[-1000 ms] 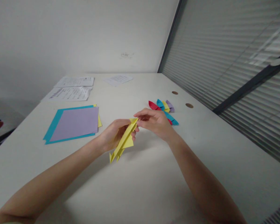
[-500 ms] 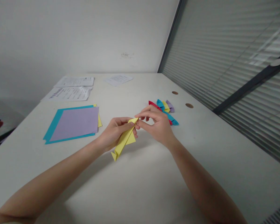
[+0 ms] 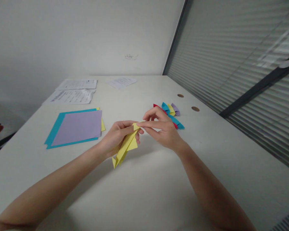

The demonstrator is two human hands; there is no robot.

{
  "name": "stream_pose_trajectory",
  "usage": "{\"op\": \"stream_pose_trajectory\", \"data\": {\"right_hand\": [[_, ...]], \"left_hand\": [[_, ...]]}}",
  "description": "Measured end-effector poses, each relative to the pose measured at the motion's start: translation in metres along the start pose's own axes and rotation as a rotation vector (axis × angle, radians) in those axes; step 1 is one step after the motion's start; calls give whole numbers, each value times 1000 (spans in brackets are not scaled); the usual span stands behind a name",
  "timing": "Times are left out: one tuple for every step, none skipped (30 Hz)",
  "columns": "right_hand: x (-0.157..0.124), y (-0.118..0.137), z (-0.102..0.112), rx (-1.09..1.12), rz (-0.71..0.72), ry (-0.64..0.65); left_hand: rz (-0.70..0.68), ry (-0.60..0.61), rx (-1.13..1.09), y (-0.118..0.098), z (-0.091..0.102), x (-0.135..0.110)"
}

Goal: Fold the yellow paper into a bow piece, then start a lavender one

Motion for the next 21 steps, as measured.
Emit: {"op": "stream_pose_trajectory", "data": {"right_hand": [[0,-3,-2,34,-33,-2],[0,-6,-3,78,-75,-14],[-1,-11,-4,133,-128,-31],[-2,-17,-6,194,-187,-49],[-3,-23,-9,260,-249,-63],[-4,-29,-13,328,-310,-71],[-6,-34,-16,397,-368,-75],[-7,-38,-20,463,-419,-75],[-8,-42,-24,524,-463,-74],[-9,-44,-26,577,-498,-73],[-10,-46,-29,619,-527,-68],[-11,-47,-31,651,-552,-60],[-11,-48,-33,673,-573,-55],[-12,-49,-34,688,-591,-53],[-12,-50,-35,698,-602,-55],[-13,-51,-35,704,-611,-60],[-13,-51,-35,705,-619,-68],[-14,-52,-35,703,-627,-76],[-14,-53,-35,698,-633,-82],[-14,-53,-36,690,-637,-88],[-14,-54,-36,681,-639,-96]], "left_hand": [[-15,-1,8,-2,-1,-1],[-37,-3,17,-4,-1,-1],[-63,-8,28,-7,-2,-2],[-92,-14,41,-10,-2,-3],[-123,-22,58,-13,-3,-4],[-149,-29,76,-16,-3,-5],[-166,-34,94,-18,-4,-6],[-173,-38,112,-18,-4,-6],[-174,-44,125,-18,-4,-6],[-172,-50,135,-18,-4,-5],[-169,-56,142,-18,-3,-5],[-167,-64,147,-18,-3,-5],[-167,-70,149,-18,-2,-5],[-167,-73,148,-18,-2,-4],[-166,-73,142,-18,-2,-5],[-165,-72,134,-18,-2,-5],[-163,-69,124,-18,-3,-5],[-161,-65,112,-18,-3,-5],[-156,-61,99,-17,-4,-5],[-149,-58,85,-16,-4,-5],[-140,-59,67,-16,-4,-5]]}}
Point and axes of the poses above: each hand's wrist, its own x-axis towards the middle knuckle, its own z-axis out of the back of the hand, y = z × x, the point moved 10 cm from there along x, towards the middle knuckle, and after that the axes turned 5 degrees about -x, right-handed, at the moved point
